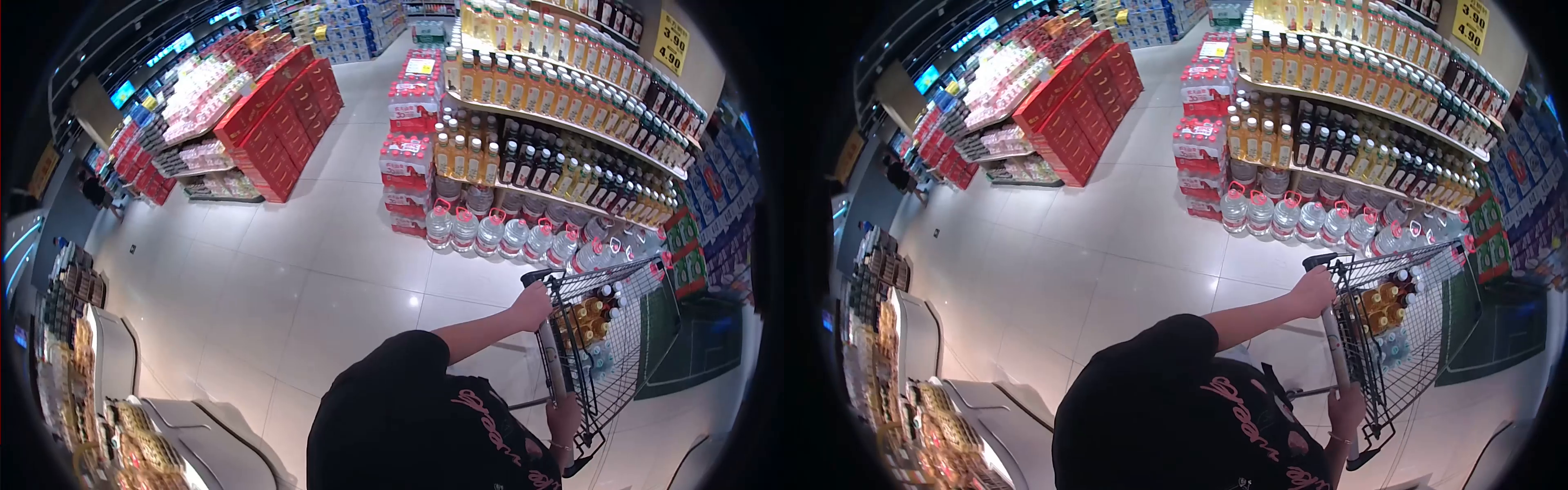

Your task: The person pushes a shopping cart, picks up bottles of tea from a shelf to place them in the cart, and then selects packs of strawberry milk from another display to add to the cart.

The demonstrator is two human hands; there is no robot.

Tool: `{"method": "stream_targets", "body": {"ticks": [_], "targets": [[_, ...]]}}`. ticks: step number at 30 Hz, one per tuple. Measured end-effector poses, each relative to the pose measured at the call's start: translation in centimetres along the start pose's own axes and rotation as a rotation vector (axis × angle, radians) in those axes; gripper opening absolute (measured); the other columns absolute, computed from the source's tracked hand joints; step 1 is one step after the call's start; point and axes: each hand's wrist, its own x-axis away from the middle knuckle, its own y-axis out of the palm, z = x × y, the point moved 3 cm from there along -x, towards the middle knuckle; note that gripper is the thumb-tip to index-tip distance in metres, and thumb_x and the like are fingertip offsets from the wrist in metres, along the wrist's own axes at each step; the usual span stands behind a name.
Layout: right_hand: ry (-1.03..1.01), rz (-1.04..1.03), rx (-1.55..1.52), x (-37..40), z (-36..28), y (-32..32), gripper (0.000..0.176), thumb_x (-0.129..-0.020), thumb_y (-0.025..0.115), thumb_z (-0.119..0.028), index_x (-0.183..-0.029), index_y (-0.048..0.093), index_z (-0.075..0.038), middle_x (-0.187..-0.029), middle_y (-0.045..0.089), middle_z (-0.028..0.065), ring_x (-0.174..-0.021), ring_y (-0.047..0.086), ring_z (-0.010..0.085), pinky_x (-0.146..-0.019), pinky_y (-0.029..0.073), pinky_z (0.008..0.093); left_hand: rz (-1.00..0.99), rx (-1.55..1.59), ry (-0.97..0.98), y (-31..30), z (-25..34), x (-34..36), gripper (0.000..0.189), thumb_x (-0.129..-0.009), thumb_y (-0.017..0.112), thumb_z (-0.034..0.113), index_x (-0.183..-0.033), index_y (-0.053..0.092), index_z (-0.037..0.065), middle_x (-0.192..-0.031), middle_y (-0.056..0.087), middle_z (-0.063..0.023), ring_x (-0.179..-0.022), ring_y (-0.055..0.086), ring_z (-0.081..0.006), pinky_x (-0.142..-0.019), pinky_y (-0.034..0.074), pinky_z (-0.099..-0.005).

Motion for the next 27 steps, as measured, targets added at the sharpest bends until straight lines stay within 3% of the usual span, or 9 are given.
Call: {"method": "stream_targets", "body": {"ticks": [3, 8, 13, 16, 18, 20, 21, 27], "targets": [[-0.091, 0.026, -0.047, 2.5, -1.5, 0.3, 0.043, -0.071, 0.068, -0.028, -0.099, 0.044, -0.004, -0.081, 0.062, 0.0192, -0.075, 0.062, 0.0402, -0.063, 0.050, 0.0490, 0.114, -0.066, -0.053, -0.3, -0.1, 3.2, 0.009, -0.054, 0.068, 0.014, -0.063, 0.065, 0.016, -0.068, 0.057, -0.0007, -0.079, 0.054, -0.0192, -0.084, 0.039, -0.0313], [-0.178, 0.039, -0.113, 6.9, -4.2, 0.9, 0.043, -0.072, 0.067, -0.027, -0.103, 0.047, -0.004, -0.087, 0.062, 0.0184, -0.077, 0.063, 0.0387, -0.066, 0.050, 0.0479, 0.217, -0.013, -0.118, -1.9, 0.5, 9.7, 0.014, -0.049, 0.068, 0.011, -0.060, 0.060, 0.015, -0.069, 0.054, -0.0014, -0.081, 0.053, -0.0208, -0.086, 0.039, -0.0332], [-0.253, 0.069, -0.136, 12.1, -6.8, 0.4, 0.030, -0.075, 0.064, -0.026, -0.088, 0.048, -0.005, -0.079, 0.061, 0.0156, -0.067, 0.063, 0.0331, -0.056, 0.050, 0.0442, 0.227, 0.040, -0.098, -4.2, 1.1, 16.1, 0.014, -0.046, 0.066, 0.012, -0.057, 0.058, 0.014, -0.066, 0.054, -0.0034, -0.076, 0.055, -0.0240, -0.082, 0.042, -0.0350], [-0.255, 0.043, -0.183, 14.9, -7.6, 1.2, 0.026, -0.075, 0.064, -0.025, -0.083, 0.050, -0.006, -0.071, 0.061, 0.0133, -0.061, 0.062, 0.0316, -0.053, 0.050, 0.0430, -0.001, -0.010, -0.151, -5.5, 1.7, 19.6, 0.012, -0.047, 0.067, 0.017, -0.058, 0.061, 0.014, -0.063, 0.059, -0.0035, -0.070, 0.059, -0.0234, -0.073, 0.046, -0.0354], [-0.213, 0.075, -0.224, 16.9, -8.0, 1.3, 0.025, -0.075, 0.064, -0.026, -0.080, 0.051, -0.006, -0.066, 0.060, 0.0118, -0.059, 0.062, 0.0310, -0.053, 0.050, 0.0421, -0.369, -0.153, -0.169, -6.5, 2.5, 21.0, 0.012, -0.053, 0.067, 0.020, -0.064, 0.066, 0.015, -0.067, 0.063, -0.0042, -0.068, 0.062, -0.0241, -0.066, 0.049, -0.0358], [-0.227, 0.040, -0.217, 18.9, -8.9, 0.7, 0.024, -0.071, 0.067, -0.025, -0.078, 0.053, -0.007, -0.064, 0.060, 0.0115, -0.059, 0.062, 0.0308, -0.054, 0.049, 0.0416, -0.594, -0.177, -0.149, -6.5, 3.2, 22.5, 0.014, -0.059, 0.067, 0.022, -0.071, 0.070, 0.016, -0.070, 0.065, -0.0044, -0.068, 0.065, -0.0242, -0.060, 0.050, -0.0357], [-0.231, 0.041, -0.193, 19.8, -9.4, 0.7, 0.024, -0.071, 0.066, -0.026, -0.079, 0.054, -0.007, -0.063, 0.061, 0.0115, -0.057, 0.062, 0.0298, -0.054, 0.050, 0.0411, -0.701, -0.198, -0.157, -7.0, 3.9, 23.4, 0.024, -0.062, 0.072, 0.034, -0.077, 0.071, 0.015, -0.070, 0.066, -0.0045, -0.076, 0.067, -0.0209, -0.062, 0.052, -0.0341], [-0.253, -0.053, -0.147, 24.8, -11.2, 2.3, 0.025, -0.071, 0.066, -0.031, -0.079, 0.057, -0.008, -0.062, 0.061, 0.0104, -0.056, 0.063, 0.0277, -0.053, 0.051, 0.0394, -0.725, -0.125, -0.217, -10.0, 6.3, 30.8, 0.023, -0.063, 0.068, 0.033, -0.075, 0.071, 0.014, -0.070, 0.066, -0.0055, -0.072, 0.067, -0.0222, -0.061, 0.052, -0.0373]]}}
